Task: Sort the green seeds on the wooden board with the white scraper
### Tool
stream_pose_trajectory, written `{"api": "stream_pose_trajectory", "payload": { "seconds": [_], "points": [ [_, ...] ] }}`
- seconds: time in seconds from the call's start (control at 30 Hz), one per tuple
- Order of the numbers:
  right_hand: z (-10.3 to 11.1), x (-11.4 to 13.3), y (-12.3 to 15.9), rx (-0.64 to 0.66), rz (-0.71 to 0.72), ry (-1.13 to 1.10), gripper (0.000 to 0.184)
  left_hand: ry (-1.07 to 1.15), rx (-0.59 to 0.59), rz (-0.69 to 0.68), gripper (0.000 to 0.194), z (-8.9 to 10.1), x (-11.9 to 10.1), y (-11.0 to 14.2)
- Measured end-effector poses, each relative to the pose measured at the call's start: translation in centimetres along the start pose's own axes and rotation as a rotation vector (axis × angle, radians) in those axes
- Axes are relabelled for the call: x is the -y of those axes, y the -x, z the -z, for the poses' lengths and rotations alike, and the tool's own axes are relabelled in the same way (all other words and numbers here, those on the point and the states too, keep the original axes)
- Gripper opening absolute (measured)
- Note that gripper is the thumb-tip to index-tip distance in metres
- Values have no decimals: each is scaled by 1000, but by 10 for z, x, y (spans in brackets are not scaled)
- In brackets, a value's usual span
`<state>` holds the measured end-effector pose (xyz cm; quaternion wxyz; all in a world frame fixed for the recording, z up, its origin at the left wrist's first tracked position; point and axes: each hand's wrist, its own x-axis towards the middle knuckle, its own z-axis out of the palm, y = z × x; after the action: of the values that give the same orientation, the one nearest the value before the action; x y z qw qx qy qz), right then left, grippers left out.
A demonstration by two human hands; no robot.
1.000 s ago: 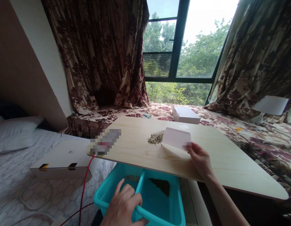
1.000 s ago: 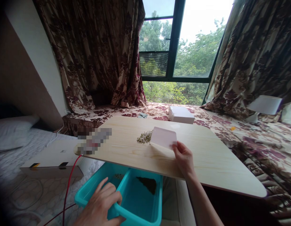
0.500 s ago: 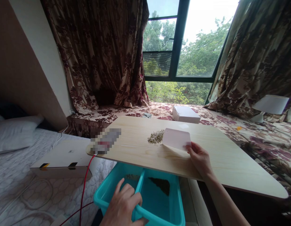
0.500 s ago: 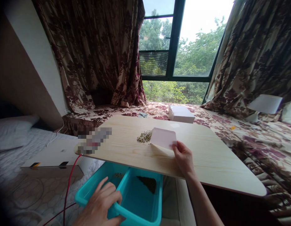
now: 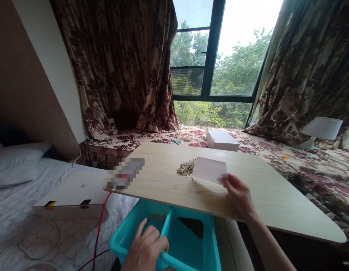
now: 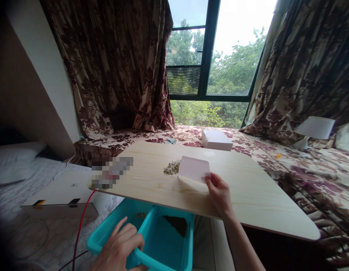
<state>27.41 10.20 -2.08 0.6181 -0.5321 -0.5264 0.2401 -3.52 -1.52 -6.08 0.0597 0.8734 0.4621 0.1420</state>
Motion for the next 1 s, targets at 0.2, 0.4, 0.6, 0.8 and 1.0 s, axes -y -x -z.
{"api": "stream_pose_trajectory", "payload": {
  "seconds": [0.2, 0.4, 0.6, 0.8, 1.0],
  "points": [
    [-1, -3, -2, 66, 4, -1, 28, -19, -62, 8, 20, 1, -5, 2],
    [0, -2, -1, 54, -1, 11, 28, -8, -58, 51, 19, 11, -12, -2],
    [0, 1, 1, 83, -2, 34, 26, 1, -110, 76, 17, 14, -16, -2],
    [1, 7, 3, 162, -32, 52, 23, 64, -93, 93, 17, 17, -13, -1],
    [6, 18, 26, 250, -66, 18, 29, 70, -109, 140, 19, 21, -16, -1]
  ]
}}
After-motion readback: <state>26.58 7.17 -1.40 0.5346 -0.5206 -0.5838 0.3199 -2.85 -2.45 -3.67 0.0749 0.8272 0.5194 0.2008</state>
